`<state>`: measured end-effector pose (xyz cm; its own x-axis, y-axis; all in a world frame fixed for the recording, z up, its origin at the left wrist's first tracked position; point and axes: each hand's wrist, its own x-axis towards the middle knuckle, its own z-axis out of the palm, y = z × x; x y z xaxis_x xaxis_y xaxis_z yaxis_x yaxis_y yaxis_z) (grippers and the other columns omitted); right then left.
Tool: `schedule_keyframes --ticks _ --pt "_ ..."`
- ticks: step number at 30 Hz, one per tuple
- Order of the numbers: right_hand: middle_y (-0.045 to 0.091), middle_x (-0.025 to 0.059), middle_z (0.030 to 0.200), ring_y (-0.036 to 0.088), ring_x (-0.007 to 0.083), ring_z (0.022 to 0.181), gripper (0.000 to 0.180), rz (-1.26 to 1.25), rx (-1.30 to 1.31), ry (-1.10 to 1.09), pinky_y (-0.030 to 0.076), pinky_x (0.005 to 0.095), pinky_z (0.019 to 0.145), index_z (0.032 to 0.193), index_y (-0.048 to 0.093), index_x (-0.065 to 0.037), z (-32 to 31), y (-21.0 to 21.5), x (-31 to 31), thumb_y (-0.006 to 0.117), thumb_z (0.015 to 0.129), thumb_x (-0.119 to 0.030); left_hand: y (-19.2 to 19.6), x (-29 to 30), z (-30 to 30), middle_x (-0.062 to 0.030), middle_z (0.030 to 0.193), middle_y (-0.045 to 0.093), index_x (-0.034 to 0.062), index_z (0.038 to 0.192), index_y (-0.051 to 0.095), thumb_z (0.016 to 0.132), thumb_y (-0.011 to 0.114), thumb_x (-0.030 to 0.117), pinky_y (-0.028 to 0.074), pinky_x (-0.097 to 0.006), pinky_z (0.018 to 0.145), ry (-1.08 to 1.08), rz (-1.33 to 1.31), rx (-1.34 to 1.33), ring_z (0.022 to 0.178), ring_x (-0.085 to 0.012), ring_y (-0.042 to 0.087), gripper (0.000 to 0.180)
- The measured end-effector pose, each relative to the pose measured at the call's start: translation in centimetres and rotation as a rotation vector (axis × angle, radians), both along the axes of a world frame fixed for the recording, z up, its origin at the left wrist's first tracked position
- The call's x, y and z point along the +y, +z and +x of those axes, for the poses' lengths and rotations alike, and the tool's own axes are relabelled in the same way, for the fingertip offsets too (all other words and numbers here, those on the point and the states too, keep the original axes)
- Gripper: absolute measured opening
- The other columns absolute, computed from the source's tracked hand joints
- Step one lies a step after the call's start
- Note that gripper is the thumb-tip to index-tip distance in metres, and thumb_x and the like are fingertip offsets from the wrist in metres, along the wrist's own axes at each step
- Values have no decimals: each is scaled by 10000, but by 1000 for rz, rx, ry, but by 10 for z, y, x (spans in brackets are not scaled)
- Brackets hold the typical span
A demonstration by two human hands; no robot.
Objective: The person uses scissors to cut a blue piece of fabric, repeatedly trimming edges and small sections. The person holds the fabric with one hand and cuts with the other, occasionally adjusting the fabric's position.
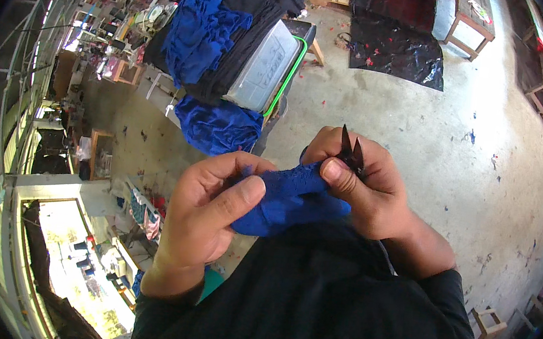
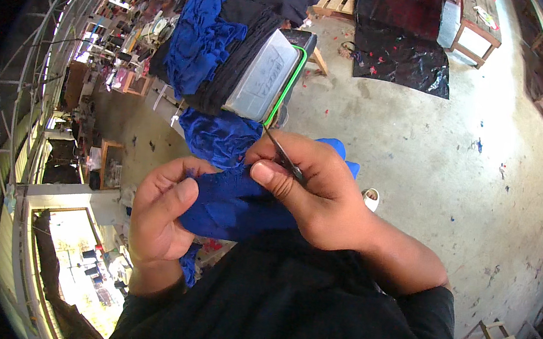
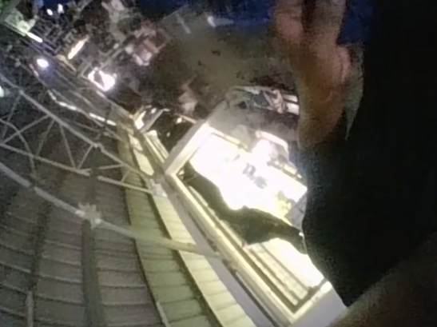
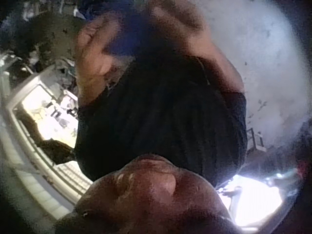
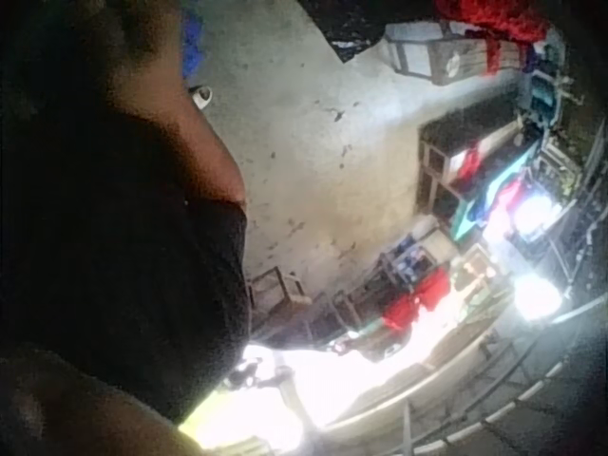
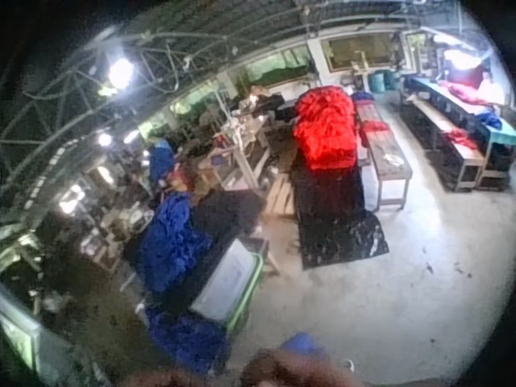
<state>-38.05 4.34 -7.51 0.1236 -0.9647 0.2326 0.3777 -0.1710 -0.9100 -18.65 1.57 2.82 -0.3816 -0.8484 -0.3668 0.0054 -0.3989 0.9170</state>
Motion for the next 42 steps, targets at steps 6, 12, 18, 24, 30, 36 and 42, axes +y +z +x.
schedule_keyframes --ticks 6,12,18,24,30,36,42 --pt "556 -20 900 472 73 841 177 173 -116 1 403 260 751 1054 613 -16 2 5 -3 579 1042 -190 0 0 8 -10 853 592 -30 999 640 903 674 -6 395 -193 658 -133 -418 -245 740 -36 532 105" --pt "556 -6 902 485 83 843 224 247 -11 13 401 263 763 1080 603 -15 5 10 -2 524 1066 -224 2 0 7 -12 852 598 -35 979 640 893 691 -22 407 -199 649 -117 -386 -225 739 -35 535 100" --pt "533 48 790 522 180 703 368 -102 20 -36 410 305 665 1168 533 1 1 12 23 370 1092 -320 3 -3 7 -11 881 628 -37 992 644 901 687 -27 443 -196 693 -100 -408 -253 798 -33 563 101" --pt "412 -15 735 353 75 617 466 396 -476 600 284 226 562 1139 539 -47 11 22 27 306 1101 -449 7 -5 1 -71 877 650 -52 993 622 911 650 -63 497 -239 669 -166 -402 -253 748 -91 628 87" --pt "381 -31 726 324 64 612 480 451 -500 596 279 220 545 1147 544 -52 9 26 25 291 1104 -458 4 -6 -1 -83 823 631 -67 980 614 914 641 -72 505 -247 642 -187 -453 -258 719 -119 649 72" --pt "388 -31 725 330 63 612 477 465 -453 588 294 221 544 1144 552 -50 5 32 22 285 1110 -444 3 -5 -4 -76 833 624 -66 965 635 912 650 -62 496 -237 636 -154 -395 -218 705 -110 638 55" --pt "384 -34 727 326 63 610 473 486 -416 584 283 223 541 1138 553 -57 3 34 20 291 1108 -450 -1 -5 -3 -77 832 621 -69 978 633 913 651 -63 497 -238 632 -130 -367 -192 706 -109 638 68"
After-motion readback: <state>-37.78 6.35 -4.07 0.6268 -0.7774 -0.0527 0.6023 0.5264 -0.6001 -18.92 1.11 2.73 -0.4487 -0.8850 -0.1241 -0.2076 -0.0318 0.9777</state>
